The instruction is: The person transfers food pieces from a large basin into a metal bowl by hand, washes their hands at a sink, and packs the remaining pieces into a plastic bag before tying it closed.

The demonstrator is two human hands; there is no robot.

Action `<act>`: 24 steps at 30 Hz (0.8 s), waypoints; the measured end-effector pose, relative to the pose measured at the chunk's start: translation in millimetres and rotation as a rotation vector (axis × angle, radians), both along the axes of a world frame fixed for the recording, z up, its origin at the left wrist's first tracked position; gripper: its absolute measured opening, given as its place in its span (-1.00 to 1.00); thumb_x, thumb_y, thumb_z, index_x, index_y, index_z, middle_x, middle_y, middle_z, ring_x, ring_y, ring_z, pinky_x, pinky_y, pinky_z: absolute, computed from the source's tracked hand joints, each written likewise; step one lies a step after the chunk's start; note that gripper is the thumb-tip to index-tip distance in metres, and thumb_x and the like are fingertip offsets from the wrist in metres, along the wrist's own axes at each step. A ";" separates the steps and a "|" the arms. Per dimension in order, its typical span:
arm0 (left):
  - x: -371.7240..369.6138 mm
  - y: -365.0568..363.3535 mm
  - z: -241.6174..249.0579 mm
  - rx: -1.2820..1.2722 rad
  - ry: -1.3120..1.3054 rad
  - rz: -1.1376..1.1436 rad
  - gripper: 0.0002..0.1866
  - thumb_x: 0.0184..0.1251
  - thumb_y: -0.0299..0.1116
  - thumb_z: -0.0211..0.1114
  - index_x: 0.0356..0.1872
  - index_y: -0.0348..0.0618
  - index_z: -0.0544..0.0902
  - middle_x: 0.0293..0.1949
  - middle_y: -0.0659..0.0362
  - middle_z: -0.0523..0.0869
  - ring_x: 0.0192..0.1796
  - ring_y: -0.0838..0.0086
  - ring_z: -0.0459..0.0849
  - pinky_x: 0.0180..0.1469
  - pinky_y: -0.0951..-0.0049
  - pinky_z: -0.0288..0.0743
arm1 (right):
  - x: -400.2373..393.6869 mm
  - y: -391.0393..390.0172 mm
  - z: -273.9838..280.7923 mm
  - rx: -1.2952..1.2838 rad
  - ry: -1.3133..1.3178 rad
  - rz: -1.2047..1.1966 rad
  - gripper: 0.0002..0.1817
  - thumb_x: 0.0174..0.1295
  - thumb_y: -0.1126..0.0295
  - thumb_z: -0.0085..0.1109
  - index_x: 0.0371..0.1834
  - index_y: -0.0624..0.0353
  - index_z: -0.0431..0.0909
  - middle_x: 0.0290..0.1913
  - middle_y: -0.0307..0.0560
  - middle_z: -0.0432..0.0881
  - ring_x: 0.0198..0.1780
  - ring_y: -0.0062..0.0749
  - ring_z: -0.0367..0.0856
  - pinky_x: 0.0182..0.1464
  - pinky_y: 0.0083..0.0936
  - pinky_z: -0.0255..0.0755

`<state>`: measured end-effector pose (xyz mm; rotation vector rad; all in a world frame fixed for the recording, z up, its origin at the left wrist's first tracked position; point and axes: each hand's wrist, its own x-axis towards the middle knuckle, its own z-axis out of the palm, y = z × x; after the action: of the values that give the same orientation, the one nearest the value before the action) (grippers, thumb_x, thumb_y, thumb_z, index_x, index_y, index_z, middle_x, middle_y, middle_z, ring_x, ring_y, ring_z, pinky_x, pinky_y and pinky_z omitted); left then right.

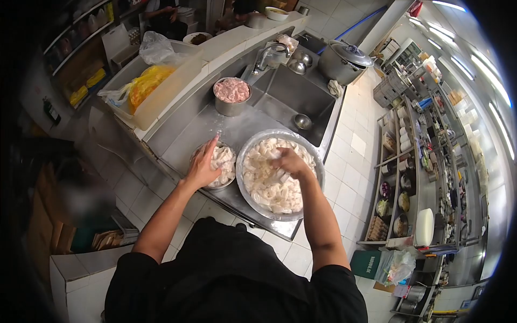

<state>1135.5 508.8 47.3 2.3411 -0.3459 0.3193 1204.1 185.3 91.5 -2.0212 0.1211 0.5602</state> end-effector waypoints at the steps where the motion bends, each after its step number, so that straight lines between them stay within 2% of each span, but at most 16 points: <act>1: -1.4 0.5 -1.9 -0.001 0.001 -0.003 0.04 0.06 -0.42 0.44 0.59 -0.13 0.05 0.42 -0.20 0.35 0.46 -0.09 0.34 0.46 0.01 0.22 | 4.7 -5.2 13.8 0.095 0.036 0.053 -0.61 0.04 0.45 0.41 -0.02 0.34 0.67 -0.22 -0.15 0.74 -0.21 -0.49 0.68 -0.14 -0.57 0.55; 2: -3.2 0.8 -5.7 -0.032 -0.010 -0.009 0.05 0.05 -0.42 0.44 0.60 -0.14 0.04 0.43 -0.22 0.34 0.48 -0.10 0.30 0.48 0.00 0.19 | 8.8 -8.2 26.6 0.192 0.071 0.105 -0.64 0.05 0.48 0.39 -0.05 0.33 0.68 -0.22 -0.18 0.74 -0.22 -0.53 0.67 -0.14 -0.60 0.54; 4: -5.3 1.3 -11.6 -0.063 -0.019 -0.020 0.05 0.05 -0.42 0.44 0.60 -0.15 0.04 0.44 -0.24 0.32 0.50 -0.11 0.27 0.50 0.00 0.15 | 12.3 -9.2 48.1 0.326 -0.045 0.126 -0.63 0.07 0.50 0.35 0.00 0.30 0.66 -0.19 -0.17 0.74 -0.19 -0.52 0.67 -0.11 -0.55 0.57; 6: -5.8 2.9 -16.7 -0.240 -0.018 -0.063 -0.02 0.11 -0.44 0.34 0.59 -0.23 0.04 0.47 -0.27 0.28 0.52 -0.14 0.22 0.54 0.03 0.09 | 13.5 -5.6 76.4 0.388 -0.126 0.151 -0.63 0.07 0.56 0.27 0.01 0.29 0.64 -0.13 -0.13 0.73 -0.15 -0.45 0.69 -0.08 -0.48 0.61; 7: -4.0 4.9 -21.9 -0.239 -0.016 -0.066 -0.02 0.11 -0.44 0.34 0.59 -0.23 0.04 0.47 -0.27 0.28 0.52 -0.14 0.22 0.54 0.03 0.09 | 10.9 -0.3 94.6 0.407 -0.157 0.143 -0.63 0.06 0.57 0.27 0.01 0.30 0.63 -0.13 -0.11 0.73 -0.15 -0.44 0.69 -0.08 -0.47 0.61; 11: 1.5 11.8 -33.6 -0.379 -0.026 -0.066 -0.20 0.26 -0.43 0.13 0.56 -0.33 0.09 0.47 -0.32 0.25 0.53 -0.14 0.21 0.56 0.09 0.07 | -0.2 30.2 150.1 0.535 -0.204 0.113 -0.62 0.04 0.60 0.23 0.00 0.30 0.60 -0.14 -0.07 0.72 -0.16 -0.41 0.68 -0.09 -0.43 0.63; 13: 2.3 15.1 -35.6 -0.447 -0.002 -0.050 -0.25 0.31 -0.43 0.05 0.55 -0.35 0.10 0.47 -0.33 0.25 0.53 -0.13 0.22 0.56 0.11 0.08 | -6.6 52.2 158.8 0.628 -0.240 0.101 -0.62 0.04 0.60 0.21 0.01 0.29 0.60 -0.14 -0.07 0.72 -0.16 -0.42 0.68 -0.10 -0.43 0.63; 14: 3.3 15.4 -38.0 -0.574 0.005 -0.042 -0.27 0.33 -0.43 0.01 0.55 -0.35 0.11 0.47 -0.32 0.26 0.52 -0.10 0.25 0.55 0.11 0.10 | -9.1 64.3 157.8 0.717 -0.277 0.087 -0.62 0.05 0.61 0.20 0.01 0.28 0.60 -0.15 -0.07 0.72 -0.16 -0.43 0.69 -0.11 -0.43 0.63; 15: 4.1 15.7 -40.1 -0.702 0.011 -0.034 -0.29 0.35 -0.42 -0.02 0.55 -0.35 0.12 0.47 -0.32 0.27 0.51 -0.08 0.27 0.55 0.11 0.12 | -10.3 77.1 149.3 0.759 -0.314 0.072 -0.62 0.06 0.62 0.17 0.01 0.25 0.60 -0.14 -0.07 0.73 -0.15 -0.42 0.70 -0.14 -0.44 0.63; 17: 5.3 17.6 -44.1 -0.748 0.023 -0.018 -0.29 0.34 -0.43 -0.06 0.55 -0.33 0.12 0.48 -0.30 0.27 0.52 -0.03 0.26 0.55 0.14 0.10 | -12.8 106.7 114.4 0.792 -0.395 0.032 -0.64 0.08 0.62 0.17 0.00 0.22 0.60 -0.15 -0.13 0.72 -0.23 -0.47 0.69 -0.24 -0.51 0.60; 18: 5.5 18.4 -45.9 -0.797 0.038 -0.005 -0.29 0.33 -0.43 -0.09 0.56 -0.32 0.13 0.48 -0.27 0.27 0.54 0.02 0.25 0.56 0.16 0.08 | -17.7 129.8 87.0 0.729 -0.440 -0.121 -0.64 0.08 0.58 0.24 0.00 0.23 0.58 -0.19 -0.16 0.71 -0.29 -0.50 0.68 -0.34 -0.55 0.56; 19: 5.6 18.3 -47.5 -0.797 0.037 -0.004 -0.29 0.33 -0.43 -0.09 0.56 -0.32 0.13 0.48 -0.27 0.27 0.54 0.02 0.25 0.56 0.16 0.08 | -18.2 147.0 48.5 0.572 -0.554 -0.149 -0.65 0.07 0.53 0.31 -0.02 0.22 0.59 -0.20 -0.16 0.71 -0.28 -0.54 0.68 -0.36 -0.57 0.53; 20: 5.2 17.5 -49.0 -0.871 0.041 0.000 -0.28 0.32 -0.43 -0.06 0.56 -0.31 0.13 0.48 -0.27 0.27 0.54 0.03 0.25 0.56 0.16 0.08 | -25.1 157.5 26.4 0.449 -0.379 -0.053 -0.59 0.05 0.47 0.38 0.02 0.24 0.61 -0.22 -0.07 0.72 -0.21 -0.47 0.70 -0.23 -0.45 0.57; 21: 4.0 16.8 -49.7 -0.945 0.046 0.004 -0.27 0.31 -0.43 -0.03 0.56 -0.31 0.13 0.48 -0.28 0.27 0.54 0.05 0.26 0.56 0.16 0.09 | -16.3 157.2 -15.2 0.035 -0.531 0.245 -0.59 0.15 0.48 0.33 0.11 0.23 0.59 -0.08 0.02 0.74 -0.18 -0.28 0.74 -0.13 -0.36 0.64; 22: 1.3 16.6 -50.3 -0.946 0.045 0.006 -0.27 0.31 -0.43 -0.03 0.56 -0.31 0.13 0.48 -0.28 0.27 0.54 0.05 0.26 0.56 0.16 0.09 | -22.3 151.5 -22.0 -0.213 -0.677 0.568 -0.57 0.15 0.42 0.29 0.13 0.25 0.61 0.03 0.14 0.73 -0.06 -0.03 0.75 0.02 -0.28 0.60; 24: -4.4 18.0 -48.5 -0.596 -0.025 0.039 -0.23 0.28 -0.32 0.14 0.53 -0.34 0.17 0.43 -0.25 0.35 0.47 -0.09 0.33 0.52 0.14 0.17 | -29.1 136.8 -14.7 -0.314 -0.659 0.468 -0.53 0.13 0.37 0.28 0.16 0.19 0.64 0.11 0.18 0.69 0.08 0.08 0.69 0.13 -0.25 0.55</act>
<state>1131.1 526.8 -1.2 1.7606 -0.1825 0.4070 1175.0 322.1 76.8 -2.4532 -0.7139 0.1291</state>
